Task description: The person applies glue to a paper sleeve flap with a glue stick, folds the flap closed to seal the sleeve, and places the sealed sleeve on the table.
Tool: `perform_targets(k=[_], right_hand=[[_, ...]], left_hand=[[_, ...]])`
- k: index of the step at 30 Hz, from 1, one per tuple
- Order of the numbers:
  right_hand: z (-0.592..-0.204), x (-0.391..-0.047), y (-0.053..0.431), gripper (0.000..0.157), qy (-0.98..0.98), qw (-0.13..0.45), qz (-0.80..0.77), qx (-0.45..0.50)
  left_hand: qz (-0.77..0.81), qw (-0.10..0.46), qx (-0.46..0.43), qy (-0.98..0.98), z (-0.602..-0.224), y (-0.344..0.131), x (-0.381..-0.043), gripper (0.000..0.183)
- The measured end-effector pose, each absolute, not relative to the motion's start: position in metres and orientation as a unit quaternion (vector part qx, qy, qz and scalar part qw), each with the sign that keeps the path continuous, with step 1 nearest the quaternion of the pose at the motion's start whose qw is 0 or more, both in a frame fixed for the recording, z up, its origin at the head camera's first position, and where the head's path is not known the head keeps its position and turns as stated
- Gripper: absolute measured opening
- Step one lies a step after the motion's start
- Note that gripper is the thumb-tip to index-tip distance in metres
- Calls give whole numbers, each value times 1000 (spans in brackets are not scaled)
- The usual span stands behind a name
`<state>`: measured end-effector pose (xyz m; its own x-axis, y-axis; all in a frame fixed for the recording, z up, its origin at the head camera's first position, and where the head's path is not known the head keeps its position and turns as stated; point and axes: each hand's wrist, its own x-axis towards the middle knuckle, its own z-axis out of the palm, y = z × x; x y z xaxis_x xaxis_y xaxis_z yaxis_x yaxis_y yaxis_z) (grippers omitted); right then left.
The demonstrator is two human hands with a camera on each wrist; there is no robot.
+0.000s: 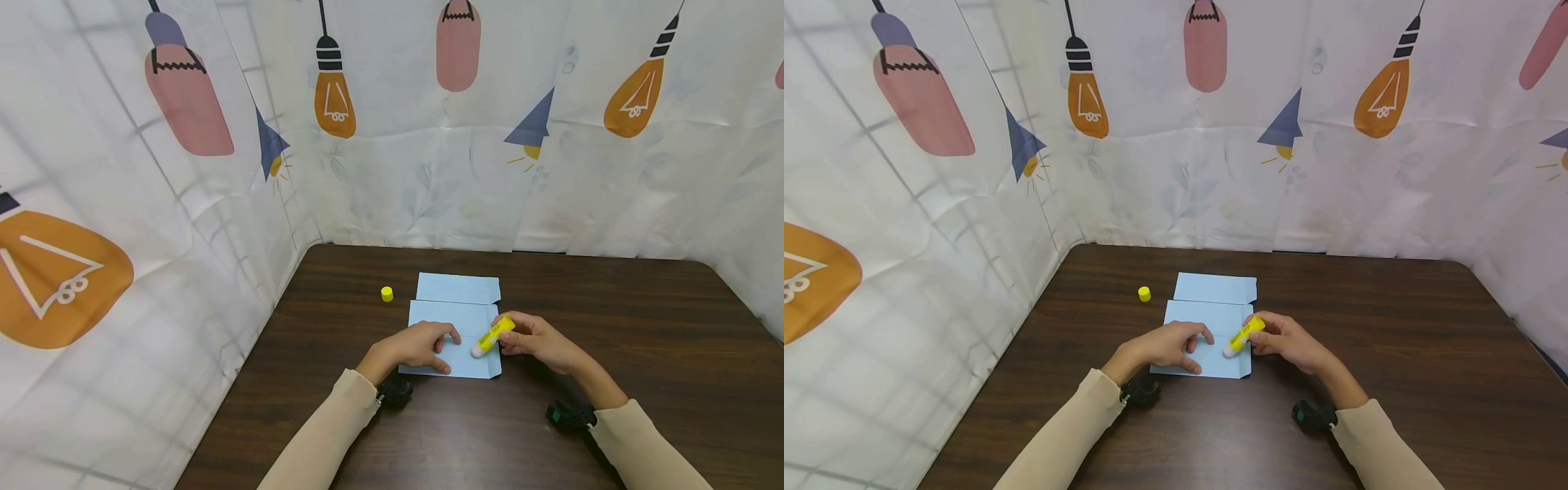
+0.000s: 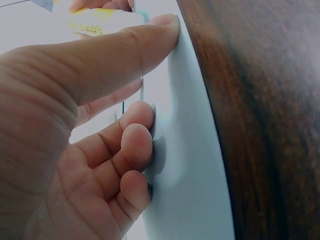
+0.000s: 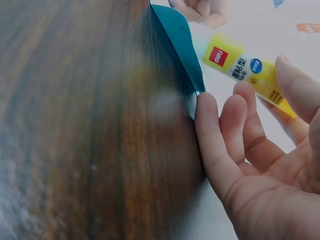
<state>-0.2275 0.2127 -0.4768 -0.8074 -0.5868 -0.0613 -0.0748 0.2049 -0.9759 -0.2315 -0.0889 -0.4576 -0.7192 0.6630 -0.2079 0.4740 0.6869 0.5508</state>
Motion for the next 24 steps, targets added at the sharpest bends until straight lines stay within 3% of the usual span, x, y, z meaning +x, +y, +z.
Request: perform_targets(k=[24], right_hand=[[-478,-228,209,51,745,202,-617,-153]], left_hand=[[237,200,316,897,-457,-89,-231,50]])
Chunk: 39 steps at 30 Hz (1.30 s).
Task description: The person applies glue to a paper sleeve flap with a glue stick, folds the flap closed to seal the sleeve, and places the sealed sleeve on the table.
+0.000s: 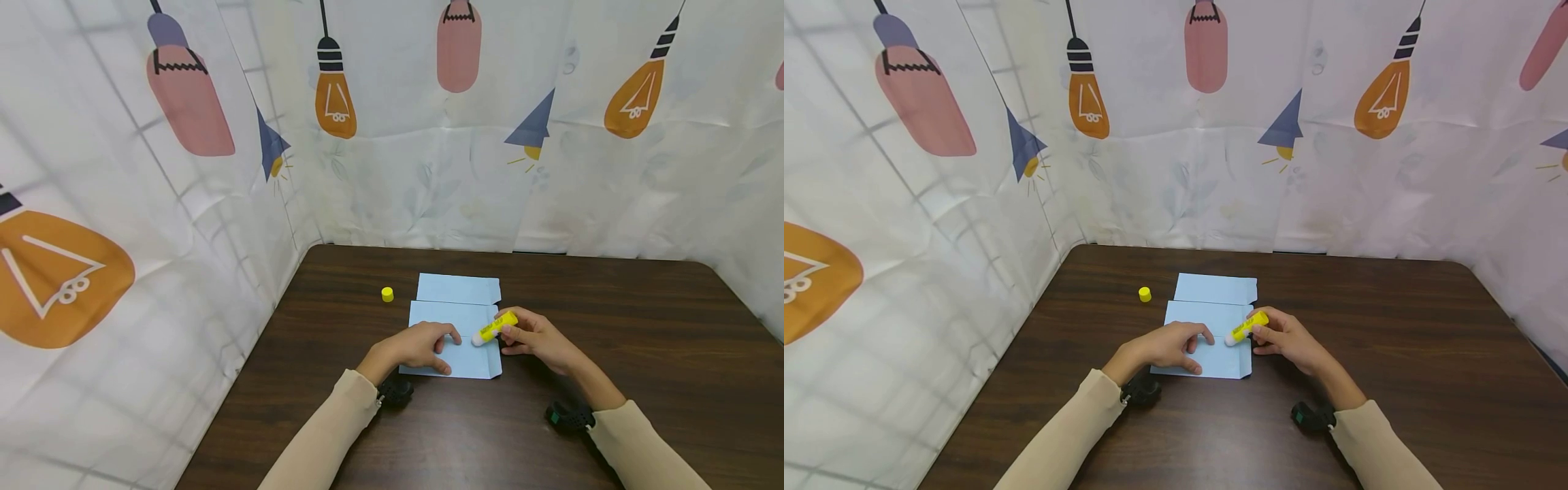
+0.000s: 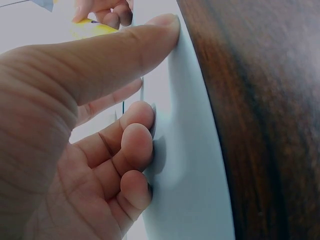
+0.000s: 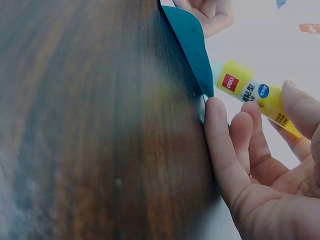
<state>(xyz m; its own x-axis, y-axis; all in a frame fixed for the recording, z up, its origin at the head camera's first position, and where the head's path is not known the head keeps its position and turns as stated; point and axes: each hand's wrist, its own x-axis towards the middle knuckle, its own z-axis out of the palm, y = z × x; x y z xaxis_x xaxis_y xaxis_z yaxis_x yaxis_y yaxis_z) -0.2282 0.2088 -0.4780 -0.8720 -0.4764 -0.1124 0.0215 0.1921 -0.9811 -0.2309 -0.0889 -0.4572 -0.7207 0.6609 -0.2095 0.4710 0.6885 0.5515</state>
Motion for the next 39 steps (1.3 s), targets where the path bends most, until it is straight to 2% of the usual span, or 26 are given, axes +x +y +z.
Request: perform_targets(k=[16,39], right_hand=[[-477,-228,210,51,744,209,-618,-143],[-477,-229,216,42,738,235,-588,-233]], left_hand=[[245,202,312,895,-458,-89,-230,49],[250,202,311,895,-457,-89,-229,49]])
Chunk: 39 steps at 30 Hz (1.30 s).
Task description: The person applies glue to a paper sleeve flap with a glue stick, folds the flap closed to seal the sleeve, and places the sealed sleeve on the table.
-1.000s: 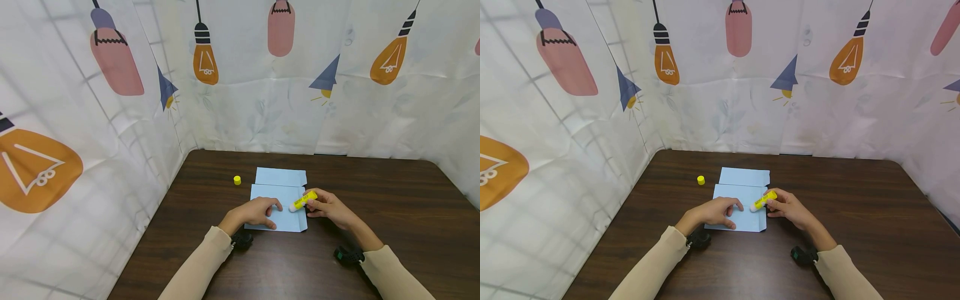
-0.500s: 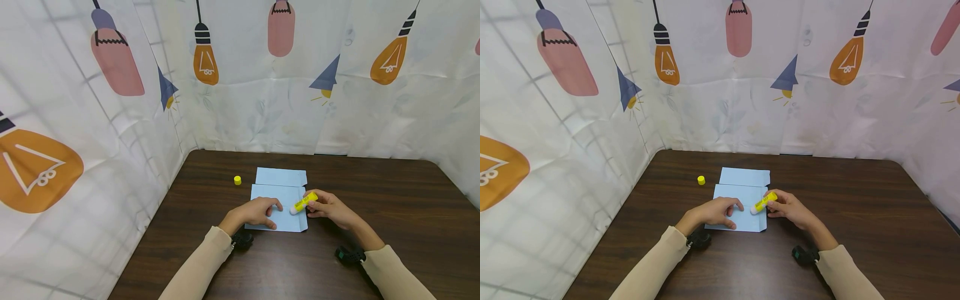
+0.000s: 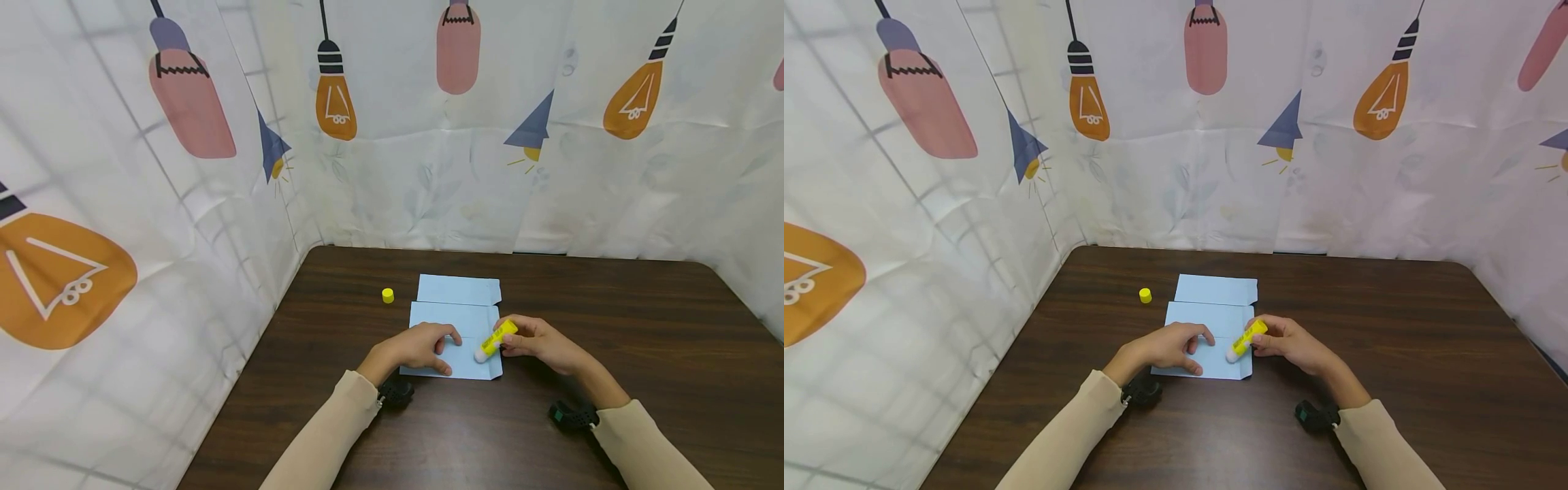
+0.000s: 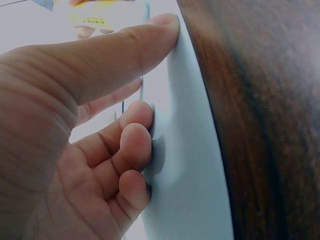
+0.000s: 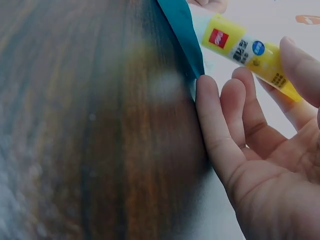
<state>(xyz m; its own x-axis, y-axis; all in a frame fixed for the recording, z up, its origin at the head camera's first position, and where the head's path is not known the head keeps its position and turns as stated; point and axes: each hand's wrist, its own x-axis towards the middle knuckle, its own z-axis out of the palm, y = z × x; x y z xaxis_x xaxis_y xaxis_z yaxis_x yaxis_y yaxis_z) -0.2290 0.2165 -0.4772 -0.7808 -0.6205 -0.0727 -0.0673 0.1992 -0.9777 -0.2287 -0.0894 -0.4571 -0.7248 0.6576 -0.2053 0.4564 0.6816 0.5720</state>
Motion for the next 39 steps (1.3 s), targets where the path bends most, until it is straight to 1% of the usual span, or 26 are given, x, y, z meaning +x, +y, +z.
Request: perform_targets(k=[11,23,30,39], right_hand=[[-478,-228,217,27,732,247,-575,-270],[-476,-227,218,30,722,255,-575,-289],[-474,-226,218,25,726,254,-562,-304],[-472,-224,218,29,742,256,-547,-291]], left_hand=[[254,203,313,892,-458,-90,-229,49],[253,202,310,894,-457,-90,-228,49],[253,203,310,893,-457,-90,-229,49],[249,204,308,895,-456,-89,-228,48]])
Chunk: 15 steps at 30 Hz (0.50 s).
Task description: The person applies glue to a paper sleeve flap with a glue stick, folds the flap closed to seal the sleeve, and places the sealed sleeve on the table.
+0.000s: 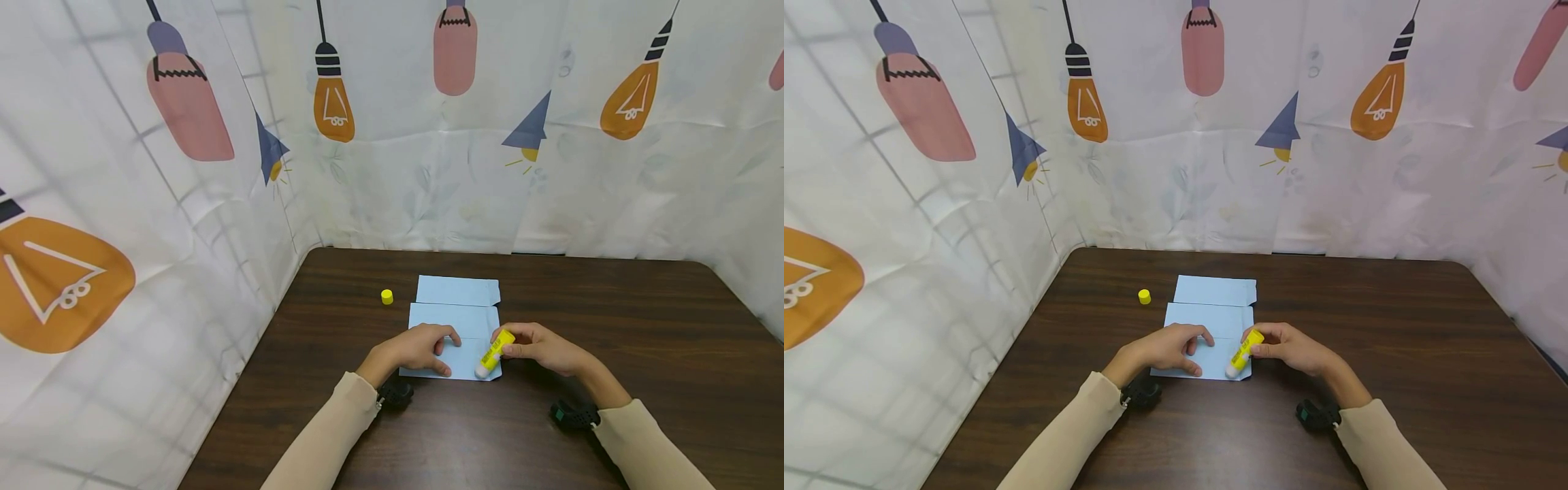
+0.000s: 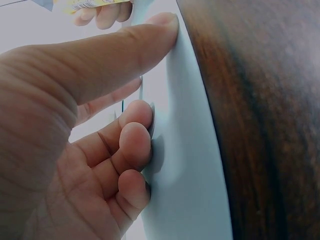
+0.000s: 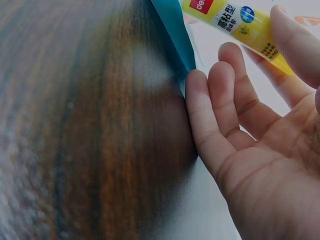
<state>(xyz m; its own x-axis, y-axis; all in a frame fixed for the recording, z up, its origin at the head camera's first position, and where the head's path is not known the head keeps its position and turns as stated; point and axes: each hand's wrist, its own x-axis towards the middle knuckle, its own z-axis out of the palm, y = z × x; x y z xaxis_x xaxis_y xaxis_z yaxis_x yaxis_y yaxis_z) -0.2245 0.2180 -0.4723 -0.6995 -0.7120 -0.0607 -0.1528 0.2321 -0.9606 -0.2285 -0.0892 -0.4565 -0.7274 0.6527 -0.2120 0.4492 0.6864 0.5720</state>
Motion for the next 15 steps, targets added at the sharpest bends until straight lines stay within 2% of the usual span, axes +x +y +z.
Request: perform_targets(k=[15], right_hand=[[-473,-225,219,29,746,254,-540,-296]], left_hand=[[245,202,313,895,-457,-89,-229,49]])
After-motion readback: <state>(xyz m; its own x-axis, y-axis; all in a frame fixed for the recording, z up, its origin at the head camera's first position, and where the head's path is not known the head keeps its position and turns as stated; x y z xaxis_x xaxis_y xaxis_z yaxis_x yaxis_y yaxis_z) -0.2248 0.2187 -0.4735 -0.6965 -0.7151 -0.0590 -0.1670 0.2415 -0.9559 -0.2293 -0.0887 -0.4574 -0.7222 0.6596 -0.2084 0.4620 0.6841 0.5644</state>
